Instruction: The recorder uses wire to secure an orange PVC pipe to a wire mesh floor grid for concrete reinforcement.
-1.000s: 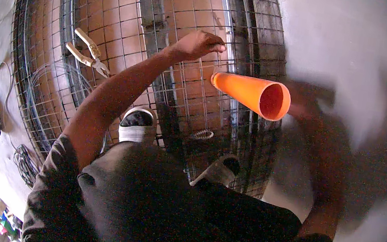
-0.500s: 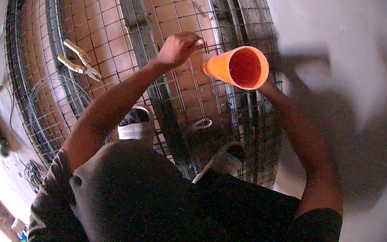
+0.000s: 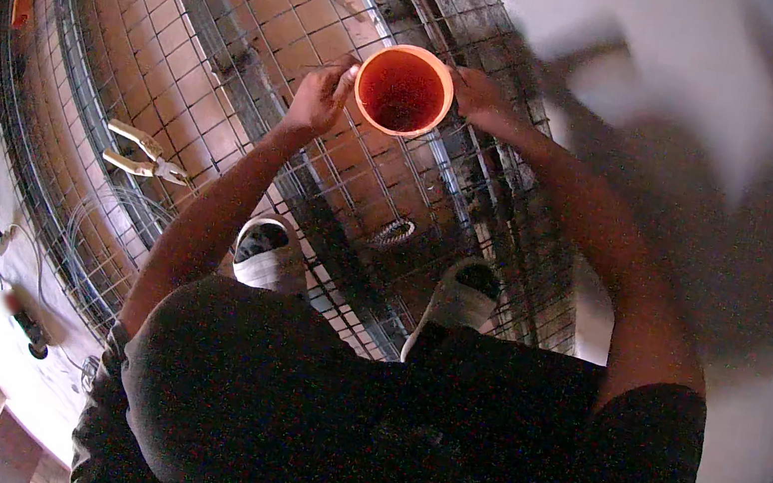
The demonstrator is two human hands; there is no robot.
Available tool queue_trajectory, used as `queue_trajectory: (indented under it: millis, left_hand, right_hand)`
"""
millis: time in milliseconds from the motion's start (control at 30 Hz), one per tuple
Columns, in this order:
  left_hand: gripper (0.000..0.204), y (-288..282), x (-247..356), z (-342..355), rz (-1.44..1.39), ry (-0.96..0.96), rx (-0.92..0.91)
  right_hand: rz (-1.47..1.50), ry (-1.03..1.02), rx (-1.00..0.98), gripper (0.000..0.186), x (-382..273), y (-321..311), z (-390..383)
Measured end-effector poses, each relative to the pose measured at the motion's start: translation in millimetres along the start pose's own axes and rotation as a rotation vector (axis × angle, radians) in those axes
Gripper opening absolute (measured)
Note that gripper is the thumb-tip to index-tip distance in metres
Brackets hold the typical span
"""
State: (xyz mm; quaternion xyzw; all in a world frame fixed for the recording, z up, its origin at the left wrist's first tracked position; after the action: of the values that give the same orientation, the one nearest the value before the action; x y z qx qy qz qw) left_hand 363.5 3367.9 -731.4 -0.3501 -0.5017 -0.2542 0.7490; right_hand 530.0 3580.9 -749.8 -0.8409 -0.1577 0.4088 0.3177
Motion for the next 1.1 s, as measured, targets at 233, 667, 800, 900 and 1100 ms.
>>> queue_trajectory:
  millis: [233, 667, 800, 900, 1100]
  left_hand:
    - [0.023, 25, 2, 20, 0.061, -0.075, -0.067]
    - [0.027, 53, -13, 17, 0.328, 0.016, -0.199]
    - [0.029, 51, -12, 20, 0.275, 0.016, -0.284]
    - [0.032, 54, -57, 20, 0.316, 0.067, -0.372]
    - [0.026, 54, 0, 26, 0.084, -0.033, -0.425]
  right_hand:
    - [0.24, -0.119, 0.175, 0.04, 8, 8, -8]
    - [1.095, -0.018, -0.114, 0.037, -27, 17, 12]
    - [0.149, -0.239, 0.158, 0.042, -4, 7, 33]
    - [0.029, -0.602, 0.515, 0.044, 11, 36, 35]
    - [0.24, 0.001, 0.293, 0.053, -47, 3, 0]
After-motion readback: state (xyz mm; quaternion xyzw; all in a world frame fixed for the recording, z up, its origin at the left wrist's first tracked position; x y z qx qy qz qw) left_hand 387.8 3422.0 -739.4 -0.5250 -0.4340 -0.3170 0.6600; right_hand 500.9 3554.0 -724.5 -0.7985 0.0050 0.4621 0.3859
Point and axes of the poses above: each hand's wrist, its own z-axis towards the middle knuckle, its own y-axis out of the palm, x = y × z, the point moved 2 cm from there along z, towards the middle knuckle, and after that the axes turned 7 degrees about x, right-handed, at the moved point
